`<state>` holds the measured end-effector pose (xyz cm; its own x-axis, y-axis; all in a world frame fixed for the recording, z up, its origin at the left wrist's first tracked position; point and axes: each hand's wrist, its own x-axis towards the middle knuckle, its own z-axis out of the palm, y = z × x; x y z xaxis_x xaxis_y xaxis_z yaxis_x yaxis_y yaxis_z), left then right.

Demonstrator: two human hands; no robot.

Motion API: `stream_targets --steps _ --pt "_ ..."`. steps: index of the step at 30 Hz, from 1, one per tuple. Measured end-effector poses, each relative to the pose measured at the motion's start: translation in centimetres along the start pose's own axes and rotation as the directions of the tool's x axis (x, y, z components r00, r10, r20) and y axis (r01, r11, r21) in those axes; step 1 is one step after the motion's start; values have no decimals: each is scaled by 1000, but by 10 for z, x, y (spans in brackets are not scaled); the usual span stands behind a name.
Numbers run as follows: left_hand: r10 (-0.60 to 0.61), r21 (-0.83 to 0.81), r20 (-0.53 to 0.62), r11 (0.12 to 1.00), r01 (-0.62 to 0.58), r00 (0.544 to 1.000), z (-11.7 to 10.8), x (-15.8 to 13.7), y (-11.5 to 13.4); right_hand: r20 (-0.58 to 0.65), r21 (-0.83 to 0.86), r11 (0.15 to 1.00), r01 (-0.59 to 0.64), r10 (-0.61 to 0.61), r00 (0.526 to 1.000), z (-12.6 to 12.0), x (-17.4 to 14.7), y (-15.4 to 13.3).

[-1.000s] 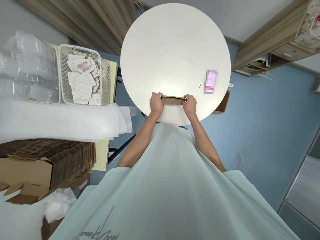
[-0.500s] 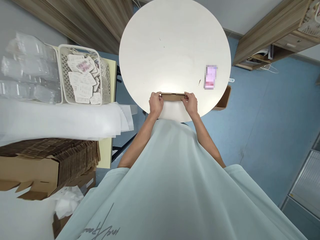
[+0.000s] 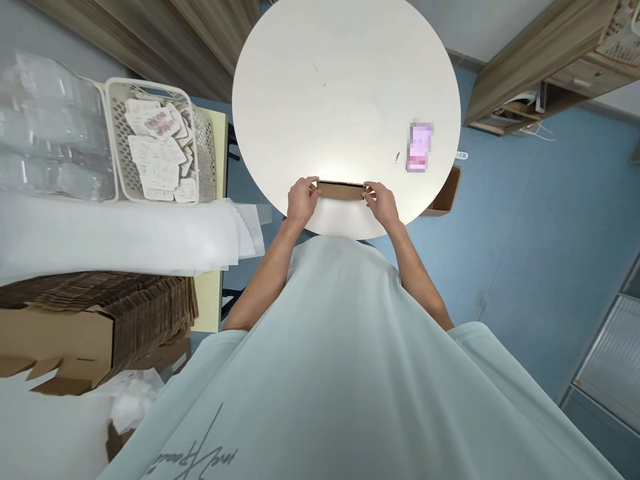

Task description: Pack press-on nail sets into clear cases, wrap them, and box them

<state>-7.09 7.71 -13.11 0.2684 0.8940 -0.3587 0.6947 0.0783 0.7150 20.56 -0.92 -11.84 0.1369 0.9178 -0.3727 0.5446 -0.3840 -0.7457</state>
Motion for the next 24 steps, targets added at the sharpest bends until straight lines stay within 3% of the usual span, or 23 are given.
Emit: stream_targets --steps 10,19,24 --pt "15 12 45 1000 -16 999 -7 0 -2 29 1 999 -44 44 999 4 -11 -1" --pt "109 84 83 990 -116 991 -11 -9 -6 -22 -130 988 89 -92 996 11 -19 13" --pt "121 53 55 991 -124 991 -7 -17 -12 -40 -194 977 93 -103 994 17 -23 21"
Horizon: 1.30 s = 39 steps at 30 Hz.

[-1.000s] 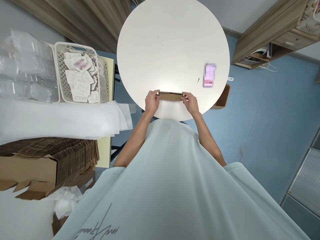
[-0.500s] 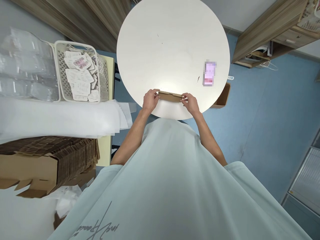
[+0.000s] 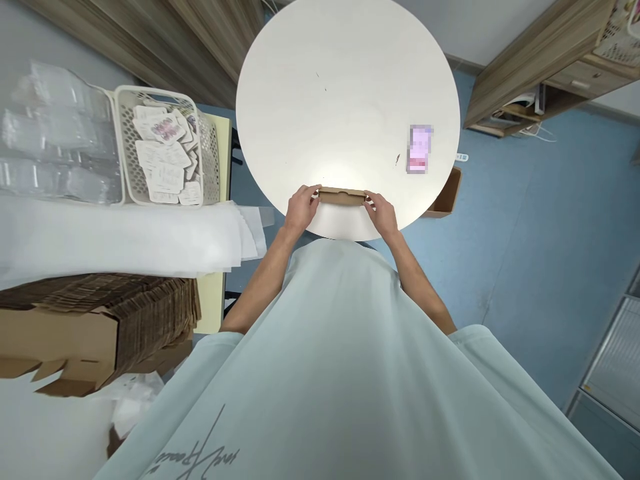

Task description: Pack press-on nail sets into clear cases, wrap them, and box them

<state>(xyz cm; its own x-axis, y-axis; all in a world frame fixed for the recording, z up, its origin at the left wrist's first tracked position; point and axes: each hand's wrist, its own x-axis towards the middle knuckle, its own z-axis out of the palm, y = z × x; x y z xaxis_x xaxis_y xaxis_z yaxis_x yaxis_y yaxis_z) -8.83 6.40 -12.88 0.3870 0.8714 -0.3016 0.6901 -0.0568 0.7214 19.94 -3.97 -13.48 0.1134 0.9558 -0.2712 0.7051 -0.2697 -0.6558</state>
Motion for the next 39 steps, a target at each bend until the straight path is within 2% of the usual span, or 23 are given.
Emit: stream_targets --steps 5,10,13,16,20,28,34,39 --pt "-19 11 -51 1000 20 999 8 -1 0 -6 -25 999 29 -29 1000 6 3 0" --pt "-34 67 -140 997 43 990 23 7 3 -73 -79 997 -7 1 997 19 15 -2" --pt "-48 16 -169 999 51 985 31 8 1 -83 -72 997 4 -10 996 23 18 1" --pt "-60 -105 -183 994 41 981 37 1 -5 -55 -32 999 39 -40 998 21 12 5" --pt "-4 -211 -189 977 -37 982 43 -14 -17 -14 -27 997 69 -69 997 16 -2 12" --pt "24 -204 -134 978 -51 991 38 -17 -31 22 -84 993 78 -77 997 12 -6 11" --pt "-41 -261 -139 965 4 989 37 -21 -25 14 -17 999 37 -36 999 8 -3 11" --pt "-118 -336 -69 938 89 991 36 -21 -26 41 128 991 -41 36 999 2 0 13"
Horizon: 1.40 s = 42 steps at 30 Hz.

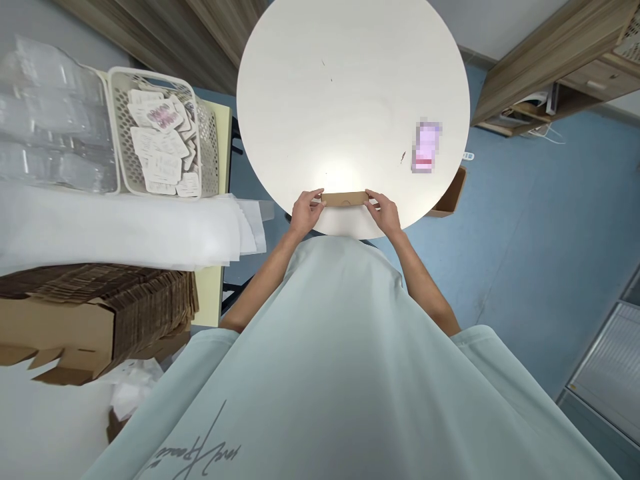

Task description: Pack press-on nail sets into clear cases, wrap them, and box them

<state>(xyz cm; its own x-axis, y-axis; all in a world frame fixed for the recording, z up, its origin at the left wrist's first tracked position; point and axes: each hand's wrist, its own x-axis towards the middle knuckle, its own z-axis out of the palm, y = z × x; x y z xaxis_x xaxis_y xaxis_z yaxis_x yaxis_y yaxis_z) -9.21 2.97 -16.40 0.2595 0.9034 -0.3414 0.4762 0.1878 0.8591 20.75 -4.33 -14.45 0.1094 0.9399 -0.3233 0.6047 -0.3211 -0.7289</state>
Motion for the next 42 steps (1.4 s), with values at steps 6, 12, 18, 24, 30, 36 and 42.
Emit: stream_targets --steps 6,12,18,24,30,36,42 --pt "-117 -44 10 992 118 993 3 5 -2 57 117 990 -74 68 996 -1 6 0" --pt "-133 -78 -12 988 132 991 2 14 0 93 197 969 -152 136 986 2 21 8" --pt "-256 -93 2 962 255 967 0 16 7 88 273 940 -202 185 979 7 34 14" --pt "-295 -57 -25 954 293 955 4 9 17 10 289 930 -229 236 972 12 25 7" --pt "-365 -29 38 930 366 930 -1 -13 11 54 322 901 -292 291 955 15 -13 7" --pt "-481 -163 81 858 488 873 19 -43 -5 103 353 838 -417 408 907 37 -49 18" --pt "-615 -220 37 764 607 788 44 -50 -13 93 418 739 -528 544 834 63 -61 24"
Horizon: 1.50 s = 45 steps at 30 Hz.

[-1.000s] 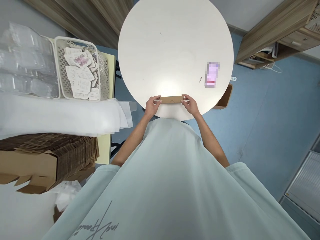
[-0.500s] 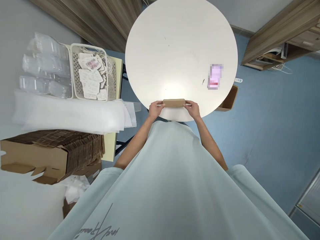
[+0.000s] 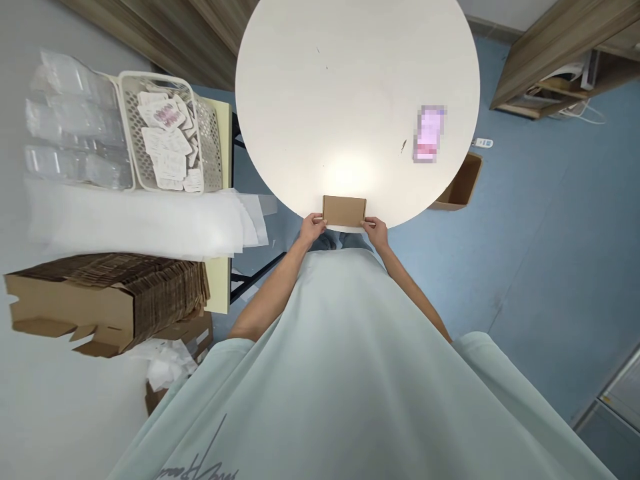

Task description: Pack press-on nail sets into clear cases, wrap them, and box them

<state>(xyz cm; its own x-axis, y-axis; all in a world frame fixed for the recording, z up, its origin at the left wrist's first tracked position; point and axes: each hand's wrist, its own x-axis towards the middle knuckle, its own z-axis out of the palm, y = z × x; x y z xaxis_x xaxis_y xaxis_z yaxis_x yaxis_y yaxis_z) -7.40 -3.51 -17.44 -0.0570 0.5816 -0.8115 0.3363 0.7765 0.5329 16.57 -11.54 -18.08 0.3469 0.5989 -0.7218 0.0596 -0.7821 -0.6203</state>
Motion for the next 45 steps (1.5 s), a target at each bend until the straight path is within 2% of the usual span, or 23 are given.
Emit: stream_targets --steps 3,10,15,19,24,28,36,40,45 --pt "27 -20 11 999 -27 1000 -2 -8 4 4 135 991 -18 17 1000 -2 -7 1" --pt "161 -200 111 970 -137 981 -24 -48 14 100 367 930 19 -60 993 -30 -51 -19" --pt "240 -345 96 919 -194 966 -35 -84 -6 81 409 905 118 -165 983 -31 -90 -34" --pt "281 -437 113 875 -206 953 -32 -110 -28 15 402 892 206 -231 973 -31 -128 -30" --pt "345 -445 181 864 -237 921 -16 -131 -49 -81 417 880 228 -214 973 -44 -177 -3" --pt "345 -528 223 829 -184 912 -5 -148 -60 -105 481 859 173 -140 985 -57 -205 24" --pt "294 -598 234 795 -101 927 14 -180 -62 -72 586 803 105 -77 994 -78 -222 50" --pt "263 -579 265 812 -64 928 44 -185 -48 -92 651 750 113 -70 993 -104 -221 60" --pt "261 -500 307 862 -78 915 110 -187 -20 -106 705 697 133 -81 991 -164 -213 82"
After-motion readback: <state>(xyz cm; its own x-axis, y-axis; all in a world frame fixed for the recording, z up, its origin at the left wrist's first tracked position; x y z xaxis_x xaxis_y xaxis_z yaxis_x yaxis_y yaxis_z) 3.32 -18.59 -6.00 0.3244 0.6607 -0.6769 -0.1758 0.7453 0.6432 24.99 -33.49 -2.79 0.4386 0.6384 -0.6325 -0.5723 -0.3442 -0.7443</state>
